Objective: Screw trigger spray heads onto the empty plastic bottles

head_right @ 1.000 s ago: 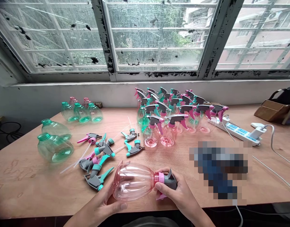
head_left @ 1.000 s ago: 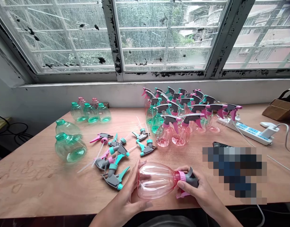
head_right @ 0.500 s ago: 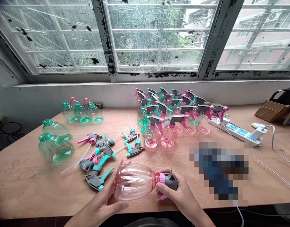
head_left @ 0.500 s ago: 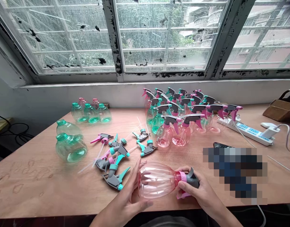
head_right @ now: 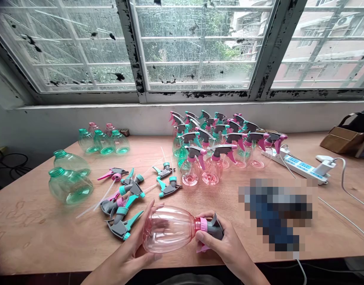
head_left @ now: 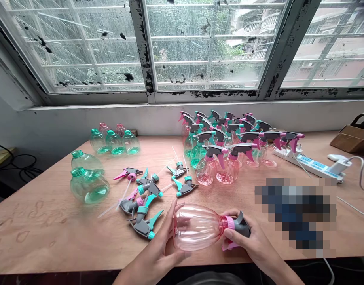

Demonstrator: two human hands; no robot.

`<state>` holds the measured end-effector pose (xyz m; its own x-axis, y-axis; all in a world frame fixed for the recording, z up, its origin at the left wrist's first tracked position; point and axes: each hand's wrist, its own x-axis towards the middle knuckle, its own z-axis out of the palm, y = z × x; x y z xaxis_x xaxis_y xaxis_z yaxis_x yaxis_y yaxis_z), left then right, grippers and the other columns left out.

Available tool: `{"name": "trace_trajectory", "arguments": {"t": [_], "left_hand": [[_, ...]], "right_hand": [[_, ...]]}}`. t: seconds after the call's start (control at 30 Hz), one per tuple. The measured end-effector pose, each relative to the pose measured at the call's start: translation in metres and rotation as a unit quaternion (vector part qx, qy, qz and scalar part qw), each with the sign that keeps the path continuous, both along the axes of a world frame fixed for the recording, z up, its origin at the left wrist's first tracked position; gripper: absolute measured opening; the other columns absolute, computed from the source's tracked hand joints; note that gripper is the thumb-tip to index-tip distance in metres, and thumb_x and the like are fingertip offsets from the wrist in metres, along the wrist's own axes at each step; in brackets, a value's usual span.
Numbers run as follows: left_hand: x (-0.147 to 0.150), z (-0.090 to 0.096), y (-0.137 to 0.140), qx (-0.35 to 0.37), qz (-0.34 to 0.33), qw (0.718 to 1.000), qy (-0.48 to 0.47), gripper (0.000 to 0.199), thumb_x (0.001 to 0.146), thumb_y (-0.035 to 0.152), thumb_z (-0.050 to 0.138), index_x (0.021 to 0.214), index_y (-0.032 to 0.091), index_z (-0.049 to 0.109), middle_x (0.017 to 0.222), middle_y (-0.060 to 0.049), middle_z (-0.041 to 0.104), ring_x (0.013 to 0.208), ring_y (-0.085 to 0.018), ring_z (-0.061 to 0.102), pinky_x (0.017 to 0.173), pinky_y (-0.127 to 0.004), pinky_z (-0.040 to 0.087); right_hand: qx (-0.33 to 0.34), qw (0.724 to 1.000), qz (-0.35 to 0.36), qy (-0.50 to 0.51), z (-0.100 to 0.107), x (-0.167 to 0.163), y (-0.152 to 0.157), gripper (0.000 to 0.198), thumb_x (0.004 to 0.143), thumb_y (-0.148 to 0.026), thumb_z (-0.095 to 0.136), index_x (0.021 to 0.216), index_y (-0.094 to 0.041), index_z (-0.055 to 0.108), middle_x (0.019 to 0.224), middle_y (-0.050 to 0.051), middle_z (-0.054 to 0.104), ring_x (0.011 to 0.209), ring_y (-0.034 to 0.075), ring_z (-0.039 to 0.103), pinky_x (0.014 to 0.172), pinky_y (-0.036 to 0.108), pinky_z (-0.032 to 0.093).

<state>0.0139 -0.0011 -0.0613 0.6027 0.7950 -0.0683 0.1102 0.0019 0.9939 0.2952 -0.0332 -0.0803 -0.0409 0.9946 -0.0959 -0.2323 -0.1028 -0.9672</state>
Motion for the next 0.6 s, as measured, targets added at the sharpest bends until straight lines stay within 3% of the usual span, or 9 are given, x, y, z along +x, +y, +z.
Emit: {"name": "trace_trajectory", "arguments": {"t": [0.1, 0.17, 0.37, 0.6], "left_hand": [[0.0, 0.0016, -0.0002, 0.001, -0.004, 1.0, 0.002, 0.094, 0.095, 0.037, 0.066, 0.158, 0.047, -0.002, 0.171, 0.0, 0.015, 0.147, -0.028, 0.037, 0.124, -0.046, 0.025], [0.0007, 0.0028, -0.0001, -0.013, -0.004, 1.0, -0.001, 0.096, 0.093, 0.037, 0.068, 0.159, 0.045, -0.001, 0.171, -0.001, 0.016, 0.148, -0.029, 0.036, 0.125, -0.047, 0.023], [0.005, 0.0019, 0.0006, -0.062, 0.028, 0.997, -0.034, 0.1, 0.085, 0.036, 0.079, 0.16, 0.039, 0.013, 0.172, 0.001, 0.01, 0.158, -0.03, 0.01, 0.129, -0.048, 0.011], [0.0097, -0.002, 0.0038, -0.101, 0.044, 0.987, -0.117, 0.1, 0.084, 0.033, 0.081, 0.159, 0.04, 0.016, 0.169, -0.003, 0.023, 0.154, -0.03, 0.026, 0.124, -0.047, 0.029]], "right_hand": [[-0.001, 1.0, 0.0, -0.001, 0.0002, -0.0002, -0.0002, 0.041, 0.076, -0.041, 0.087, 0.102, -0.016, 0.066, 0.072, 0.001, 0.074, 0.06, 0.018, 0.072, 0.059, 0.032, 0.064], [-0.003, 1.0, 0.001, 0.005, 0.001, -0.0001, -0.0004, 0.041, 0.077, -0.041, 0.086, 0.102, -0.016, 0.066, 0.071, 0.001, 0.074, 0.06, 0.018, 0.072, 0.059, 0.032, 0.064], [0.0, 1.0, 0.008, 0.021, 0.0024, 0.0, -0.0009, 0.04, 0.078, -0.041, 0.085, 0.104, -0.017, 0.065, 0.069, 0.0, 0.075, 0.06, 0.016, 0.072, 0.061, 0.028, 0.062], [0.013, 1.0, -0.008, 0.025, 0.0005, -0.0021, 0.0001, 0.042, 0.078, -0.039, 0.086, 0.107, -0.017, 0.065, 0.07, 0.001, 0.074, 0.062, 0.016, 0.069, 0.062, 0.031, 0.063]]}}
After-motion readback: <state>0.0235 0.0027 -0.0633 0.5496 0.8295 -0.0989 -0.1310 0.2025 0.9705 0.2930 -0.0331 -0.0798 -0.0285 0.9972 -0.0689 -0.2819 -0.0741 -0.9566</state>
